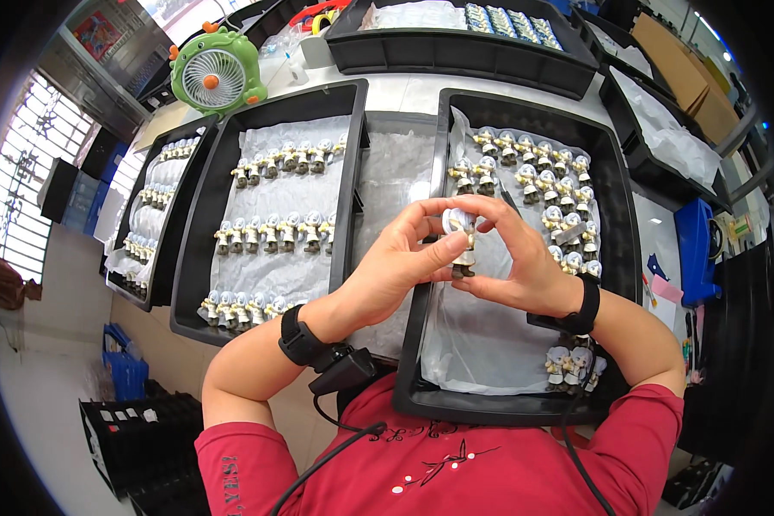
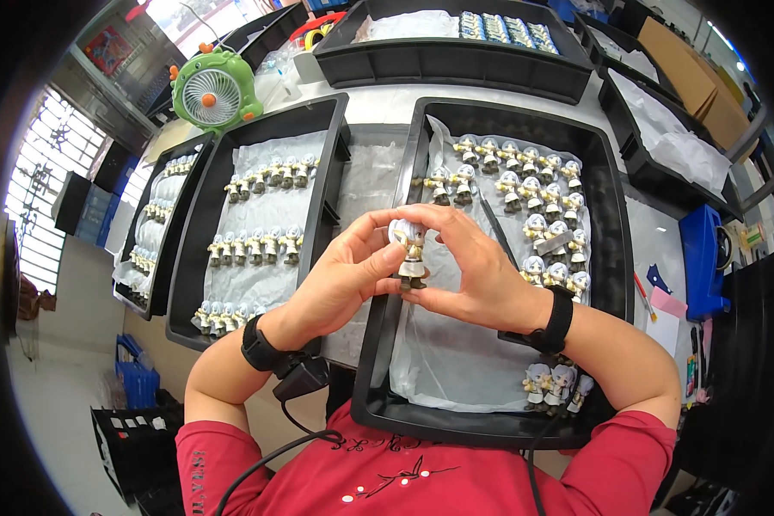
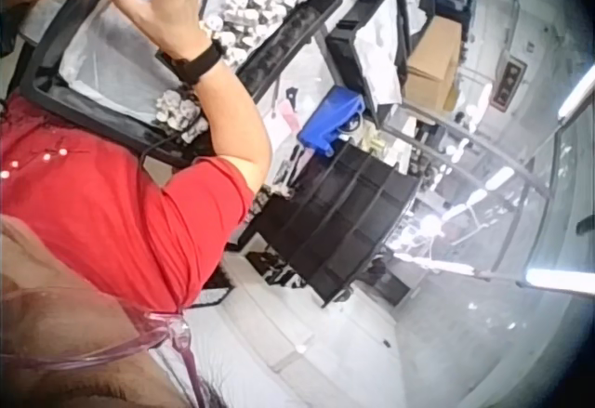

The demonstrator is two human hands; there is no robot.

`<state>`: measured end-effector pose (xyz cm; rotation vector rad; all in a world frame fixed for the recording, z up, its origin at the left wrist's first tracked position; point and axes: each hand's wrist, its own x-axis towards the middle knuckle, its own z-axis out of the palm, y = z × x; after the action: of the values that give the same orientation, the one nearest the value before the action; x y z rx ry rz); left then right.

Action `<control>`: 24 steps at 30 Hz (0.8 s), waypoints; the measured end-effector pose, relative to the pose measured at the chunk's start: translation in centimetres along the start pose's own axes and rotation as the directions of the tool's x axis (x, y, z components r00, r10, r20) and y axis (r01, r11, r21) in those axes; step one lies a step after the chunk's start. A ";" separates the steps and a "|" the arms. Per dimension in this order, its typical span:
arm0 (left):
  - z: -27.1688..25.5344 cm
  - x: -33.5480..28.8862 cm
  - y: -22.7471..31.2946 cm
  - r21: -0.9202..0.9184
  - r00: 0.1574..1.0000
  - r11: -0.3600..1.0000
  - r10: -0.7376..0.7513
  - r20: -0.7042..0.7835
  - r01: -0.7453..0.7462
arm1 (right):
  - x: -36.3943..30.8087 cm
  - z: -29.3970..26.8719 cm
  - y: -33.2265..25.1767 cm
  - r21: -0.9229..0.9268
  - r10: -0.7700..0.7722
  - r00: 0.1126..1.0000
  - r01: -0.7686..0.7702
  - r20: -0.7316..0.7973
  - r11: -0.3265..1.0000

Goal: Manually assemble and inspect small plastic and metal components, placing finished items into trays.

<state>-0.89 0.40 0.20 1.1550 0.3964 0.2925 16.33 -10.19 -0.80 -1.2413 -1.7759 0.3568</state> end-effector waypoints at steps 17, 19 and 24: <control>0.3 -0.3 0.6 0.060 0.998 0.996 0.066 -0.002 -0.066 | 0.3 0.1 -0.3 -0.014 -0.102 0.994 0.102 -0.029 0.995; 0.5 -0.3 0.8 0.044 0.998 0.997 0.064 -0.004 -0.064 | 0.3 0.0 -0.3 -0.025 -0.114 0.993 0.113 -0.030 0.993; 0.6 -0.2 0.8 -0.015 0.997 0.997 0.075 0.007 -0.075 | 0.4 -0.4 -0.5 -0.037 -0.118 0.992 0.116 -0.037 0.993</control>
<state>-0.87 0.15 1.22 1.1576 0.3444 0.3564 16.37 -10.20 -0.09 -1.1547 -1.8186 0.2332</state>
